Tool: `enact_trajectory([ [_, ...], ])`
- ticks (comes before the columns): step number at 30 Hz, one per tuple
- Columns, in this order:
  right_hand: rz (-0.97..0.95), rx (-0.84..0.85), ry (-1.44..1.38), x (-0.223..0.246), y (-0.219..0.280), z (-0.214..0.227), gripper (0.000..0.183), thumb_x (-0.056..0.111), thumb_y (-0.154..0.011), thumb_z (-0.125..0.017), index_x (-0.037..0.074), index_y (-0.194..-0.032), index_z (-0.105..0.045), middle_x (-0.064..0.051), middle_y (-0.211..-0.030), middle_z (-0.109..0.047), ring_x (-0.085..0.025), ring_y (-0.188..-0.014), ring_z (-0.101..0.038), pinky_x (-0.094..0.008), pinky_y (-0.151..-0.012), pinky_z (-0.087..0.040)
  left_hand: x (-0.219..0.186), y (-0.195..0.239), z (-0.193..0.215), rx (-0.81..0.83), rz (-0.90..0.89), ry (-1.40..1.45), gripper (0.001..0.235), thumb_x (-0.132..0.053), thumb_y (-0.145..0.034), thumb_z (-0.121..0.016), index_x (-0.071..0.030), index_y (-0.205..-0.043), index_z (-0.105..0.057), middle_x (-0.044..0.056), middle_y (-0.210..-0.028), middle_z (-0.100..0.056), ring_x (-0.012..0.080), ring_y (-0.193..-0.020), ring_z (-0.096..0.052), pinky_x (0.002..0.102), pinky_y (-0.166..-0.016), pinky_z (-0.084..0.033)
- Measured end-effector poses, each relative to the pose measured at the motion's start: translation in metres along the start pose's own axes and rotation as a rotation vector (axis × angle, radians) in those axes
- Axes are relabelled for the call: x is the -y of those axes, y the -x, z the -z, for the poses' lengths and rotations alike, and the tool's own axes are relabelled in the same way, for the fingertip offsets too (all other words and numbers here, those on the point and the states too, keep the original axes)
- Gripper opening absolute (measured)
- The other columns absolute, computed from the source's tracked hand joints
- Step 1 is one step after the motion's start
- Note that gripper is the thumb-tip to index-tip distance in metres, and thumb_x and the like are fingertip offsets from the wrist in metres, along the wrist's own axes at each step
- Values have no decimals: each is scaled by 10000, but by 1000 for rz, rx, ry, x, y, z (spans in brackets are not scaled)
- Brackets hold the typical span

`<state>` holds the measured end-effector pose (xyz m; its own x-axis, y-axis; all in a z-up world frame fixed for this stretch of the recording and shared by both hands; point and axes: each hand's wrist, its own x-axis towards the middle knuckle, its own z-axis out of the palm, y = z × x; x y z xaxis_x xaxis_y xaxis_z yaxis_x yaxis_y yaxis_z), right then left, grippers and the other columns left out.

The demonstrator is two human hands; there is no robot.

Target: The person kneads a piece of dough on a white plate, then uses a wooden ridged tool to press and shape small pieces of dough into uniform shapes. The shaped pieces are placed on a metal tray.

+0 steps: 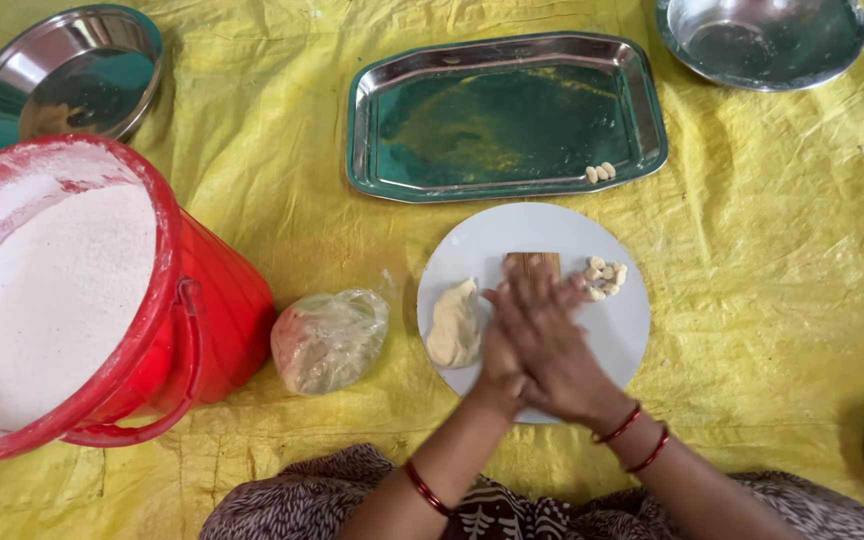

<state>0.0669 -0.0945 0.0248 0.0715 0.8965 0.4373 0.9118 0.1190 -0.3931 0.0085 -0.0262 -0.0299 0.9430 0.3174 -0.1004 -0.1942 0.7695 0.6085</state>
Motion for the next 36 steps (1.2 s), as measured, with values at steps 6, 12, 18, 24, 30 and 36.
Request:
enact_trajectory([
  [6, 47, 95, -164, 7, 8, -3, 995, 770, -940, -124, 68, -1645, -104, -145, -1739, 35, -366, -1602, 108, -639, -1267, -37, -17, 8, -29, 270, 13, 173, 900, -791, -964, -132, -254, -1687, -122, 112, -1713, -269, 217, -1553, -329, 437, -1286, -245],
  [12, -97, 135, -97, -10, 7, -5, 954, 719, -973, -179, 50, -1648, -89, -195, -1732, 38, -397, -1596, 106, -657, -1262, -39, -5, 6, -15, 24, -23, 327, 843, -726, -1097, -233, -16, -1471, -490, 147, -1138, -686, 286, -999, -686, 447, -948, -532],
  [18, -60, 186, -409, 10, 13, 2, 1053, 823, -950, -140, 39, -1653, -143, -202, -1754, -60, -401, -1631, 47, -600, -1285, -73, 28, 5, 20, 212, -41, 470, 699, -686, -1076, -370, -61, -1295, -590, -22, -784, -530, 125, -710, -517, 292, -730, -506],
  [24, -56, 181, -766, 12, -2, 17, 1097, 869, -933, -114, 60, -1675, -123, -158, -1751, -170, -359, -1634, -83, -580, -1297, -77, 12, -3, 9, -61, 89, 509, 623, -672, -1024, -411, -89, -1071, -625, -15, -732, -554, 123, -651, -538, 287, -603, -502],
  [30, -364, -12, -1209, -20, 1, 25, 707, 489, -1004, -629, 55, -1531, -446, -174, -1482, -589, -319, -1403, -531, -457, -1186, -420, -12, -2, -6, -145, 87, 542, 717, -642, -1088, -318, -52, -1364, -618, 73, -1109, -705, 205, -984, -686, 298, -706, -565],
  [36, -638, 42, -598, -28, -1, 35, 279, 30, -786, -797, 103, -1056, -797, -17, -1169, -763, -141, -995, -777, -311, -806, -627, -33, -5, 1, 78, -6, 617, 927, -841, -961, -249, -109, -1500, -435, 250, -1442, -583, 309, -1241, -616, 343, -975, -555],
])
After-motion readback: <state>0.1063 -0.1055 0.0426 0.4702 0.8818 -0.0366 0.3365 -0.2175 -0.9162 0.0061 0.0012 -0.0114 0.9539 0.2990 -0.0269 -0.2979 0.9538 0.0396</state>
